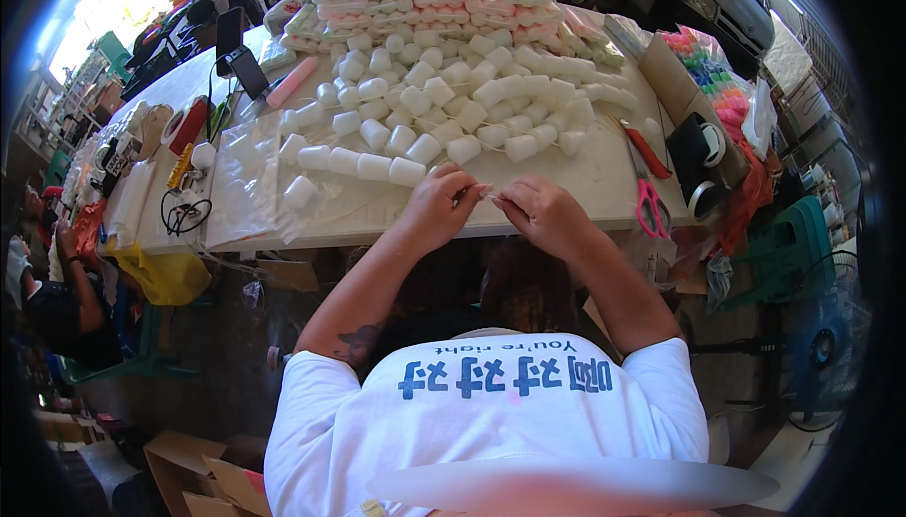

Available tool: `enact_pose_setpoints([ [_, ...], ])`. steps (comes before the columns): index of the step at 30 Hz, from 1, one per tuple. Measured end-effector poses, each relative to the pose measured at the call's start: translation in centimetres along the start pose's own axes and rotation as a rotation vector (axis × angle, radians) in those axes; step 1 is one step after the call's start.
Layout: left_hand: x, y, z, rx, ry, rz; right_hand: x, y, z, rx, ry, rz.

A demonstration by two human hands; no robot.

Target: The person repeatedly picks up small white cylindrical foam pieces, threads a string through them, ties a knot, and cuts the excess string with pink scissors. The finished pieces are placed on the table among many others.

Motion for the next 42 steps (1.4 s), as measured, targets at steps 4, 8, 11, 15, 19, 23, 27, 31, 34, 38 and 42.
enact_pose_setpoints([
  [4,-0.1,-0.4,0.0,0.038,0.06,0.024,0.0,-1.2,-0.3,-0.052,0.018,0.007],
  [8,-0.7,0.0,0.0,-0.001,0.024,-0.019,-0.2,-2.0,-0.3,-0.074,0.12,0.067],
  [11,-1.2,0.0,0.3,-0.076,-0.071,-0.155,0.2,-1.5,-0.2,-0.044,0.36,0.319],
  [15,-1.8,-1.3,0.7,-0.019,-0.281,-0.483,1.4,0.4,0.6,0.153,0.543,1.185],
  [19,-0.9,-3.4,0.2,-0.043,-0.016,0.145,2.3,0.9,1.7,0.193,0.523,1.505],
  [23,-0.6,-3.2,-0.6,-0.19,0.022,0.649,1.3,-0.2,2.8,0.159,0.37,1.65],
  [27,-1.2,-3.6,-0.1,-0.039,-0.063,0.392,-0.4,-1.0,3.4,0.101,0.308,1.531],
  [31,-1.8,-4.5,-0.3,0.041,-0.068,0.179,-1.0,-1.0,3.4,0.08,0.271,1.474],
  [34,-2.1,-4.5,-0.8,0.053,-0.026,0.169,-0.6,-0.8,3.0,0.093,0.288,1.395],
  [38,-1.7,-3.8,-0.9,0.022,-0.014,0.317,0.2,-0.7,1.8,0.185,0.377,1.11],
  [42,0.1,-2.7,-0.7,-0.061,0.034,0.488,0.6,-0.3,0.4,0.313,0.41,0.854],
])
Point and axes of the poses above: each hand's wrist, its own z-axis towards the middle knuckle, its own y-axis out of the palm, x = y × z, the point moved 2 cm from there along z, towards the middle knuckle, and after that the axes turned 1 degree about y, right-handed, at the moved point
